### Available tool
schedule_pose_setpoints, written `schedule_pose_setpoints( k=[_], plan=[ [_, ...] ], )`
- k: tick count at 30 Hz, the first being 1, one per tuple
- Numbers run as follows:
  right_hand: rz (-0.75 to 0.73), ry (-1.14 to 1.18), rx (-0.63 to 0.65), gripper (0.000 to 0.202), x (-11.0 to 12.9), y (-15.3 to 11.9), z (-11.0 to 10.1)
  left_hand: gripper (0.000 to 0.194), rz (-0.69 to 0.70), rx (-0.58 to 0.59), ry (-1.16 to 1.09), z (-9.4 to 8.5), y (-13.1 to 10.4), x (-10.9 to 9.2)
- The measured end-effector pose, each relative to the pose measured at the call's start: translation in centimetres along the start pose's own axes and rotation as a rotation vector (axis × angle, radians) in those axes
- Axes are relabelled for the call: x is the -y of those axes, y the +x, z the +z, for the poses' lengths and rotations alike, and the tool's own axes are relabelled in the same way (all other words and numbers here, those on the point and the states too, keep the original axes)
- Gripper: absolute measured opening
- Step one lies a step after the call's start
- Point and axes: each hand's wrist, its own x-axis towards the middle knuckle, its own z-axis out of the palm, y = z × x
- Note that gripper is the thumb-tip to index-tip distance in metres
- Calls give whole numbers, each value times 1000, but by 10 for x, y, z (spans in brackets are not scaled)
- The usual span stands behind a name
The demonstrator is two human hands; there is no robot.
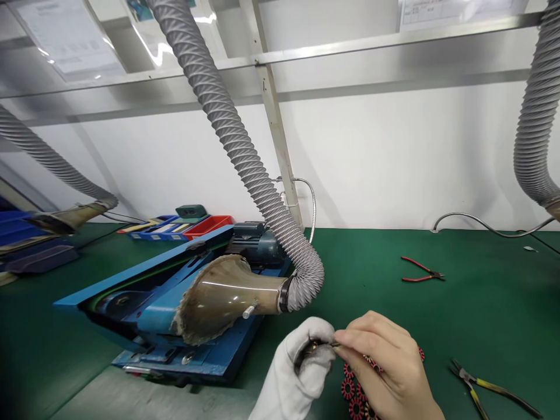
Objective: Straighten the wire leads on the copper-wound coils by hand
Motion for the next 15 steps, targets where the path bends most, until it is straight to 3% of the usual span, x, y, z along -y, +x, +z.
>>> schedule_pose_setpoints(
  k=[11, 15],
  plan=[
    [-45, -48, 59, 29, -2, -2, -1, 10, -35, 10, 33, 0, 4, -7],
    [-50, -113, 90, 24, 0, 0, -1, 15, 30, 28, 150, -2, 2, -3]
  ],
)
